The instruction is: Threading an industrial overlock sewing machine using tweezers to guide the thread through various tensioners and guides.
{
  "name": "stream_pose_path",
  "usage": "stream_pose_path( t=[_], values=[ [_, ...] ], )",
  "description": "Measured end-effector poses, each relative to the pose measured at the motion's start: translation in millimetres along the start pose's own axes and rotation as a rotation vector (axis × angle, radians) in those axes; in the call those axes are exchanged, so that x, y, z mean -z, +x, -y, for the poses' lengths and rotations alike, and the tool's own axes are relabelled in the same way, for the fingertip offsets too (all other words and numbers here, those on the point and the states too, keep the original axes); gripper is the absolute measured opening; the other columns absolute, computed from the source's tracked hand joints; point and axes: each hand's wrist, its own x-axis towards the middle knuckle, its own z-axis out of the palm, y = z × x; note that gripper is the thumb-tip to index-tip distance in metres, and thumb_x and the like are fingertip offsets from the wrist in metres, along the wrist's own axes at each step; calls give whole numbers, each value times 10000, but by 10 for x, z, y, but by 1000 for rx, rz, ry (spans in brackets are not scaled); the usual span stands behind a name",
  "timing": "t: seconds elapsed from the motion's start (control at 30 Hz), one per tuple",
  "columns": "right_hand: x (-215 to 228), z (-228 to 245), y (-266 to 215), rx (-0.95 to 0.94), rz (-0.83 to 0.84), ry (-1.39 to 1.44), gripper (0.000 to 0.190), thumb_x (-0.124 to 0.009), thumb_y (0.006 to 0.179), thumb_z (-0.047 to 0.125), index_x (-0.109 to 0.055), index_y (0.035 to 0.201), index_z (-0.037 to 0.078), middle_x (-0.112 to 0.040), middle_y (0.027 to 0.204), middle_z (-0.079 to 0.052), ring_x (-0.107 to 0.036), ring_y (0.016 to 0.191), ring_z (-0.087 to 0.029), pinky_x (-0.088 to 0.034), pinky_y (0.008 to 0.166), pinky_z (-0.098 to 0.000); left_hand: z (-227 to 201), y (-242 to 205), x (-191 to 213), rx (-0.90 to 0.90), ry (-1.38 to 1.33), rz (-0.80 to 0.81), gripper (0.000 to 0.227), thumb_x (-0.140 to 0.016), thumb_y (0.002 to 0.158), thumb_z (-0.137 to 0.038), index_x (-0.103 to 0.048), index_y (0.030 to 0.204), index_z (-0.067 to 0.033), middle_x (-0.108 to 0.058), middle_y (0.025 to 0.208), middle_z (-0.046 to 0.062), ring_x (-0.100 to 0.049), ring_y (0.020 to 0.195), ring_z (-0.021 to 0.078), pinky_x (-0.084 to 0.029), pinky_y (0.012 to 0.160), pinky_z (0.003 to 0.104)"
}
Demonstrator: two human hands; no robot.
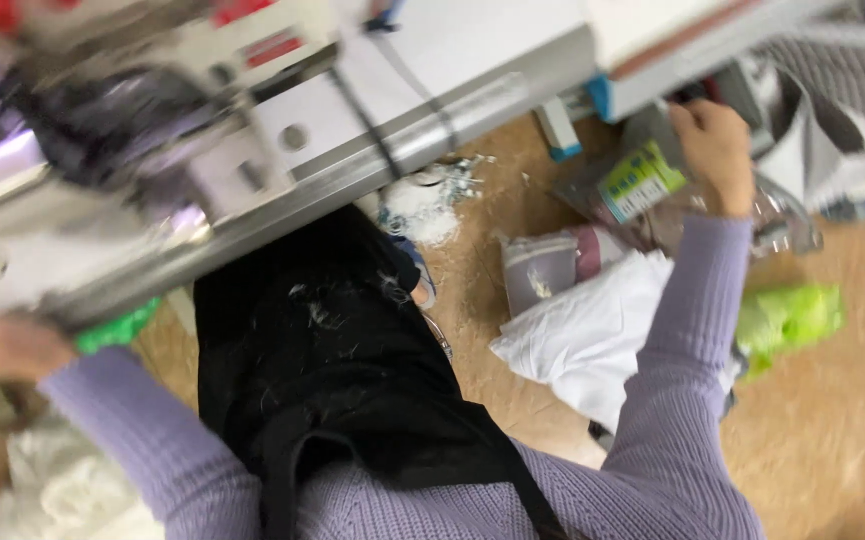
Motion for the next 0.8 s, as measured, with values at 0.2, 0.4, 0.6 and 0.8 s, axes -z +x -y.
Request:
stream_pose_path(
  t=[0.2, 0.4, 0.6, 0.8],
  values=[
    [-235, -529, -75, 183, -511, -641, 402, -619, 1212, 255, -744, 884, 60, -725, 750, -152, -733, 675, -369, -507, 500, -450, -175, 113, 1821, 570, -1502, -321, 443, -563, 1181, -215, -403, 1528, 9, -433, 1598, 223, -463, 1534, 358, -379, 1341, 460],
    [-614, -510, -575, -87, -1003, 170, 313, -404, 1165, 293, -521, 990, 62, -472, 766, -92, -402, 638, -182, -363, 567, -367, -2, 274, 3052, 121, -1541, -625, 368, -560, 1041, 34, -587, 1396, -59, -509, 1502, 138, -462, 1461, 338, -413, 1256, 616],
    [-742, 120, -362, -227, -934, 813, 532, -340, 992, 542, -641, 1054, 108, -631, 769, -12, -522, 587, -88, -498, 548, -229, 19, 303, 3548, 16, -1666, -713, 228, -564, 999, 96, -667, 1201, 75, -547, 1340, 205, -534, 1315, 375, -515, 1151, 574],
    [-647, 836, -359, 143, -921, 796, 352, -393, 1090, 362, -588, 1021, 77, -634, 852, -93, -526, 637, -155, -502, 594, -276, -88, 204, 4273, -27, -1686, -567, 166, -641, 966, 66, -717, 1106, 17, -632, 1137, 198, -674, 991, 339, -623, 811, 397]
  ],
)
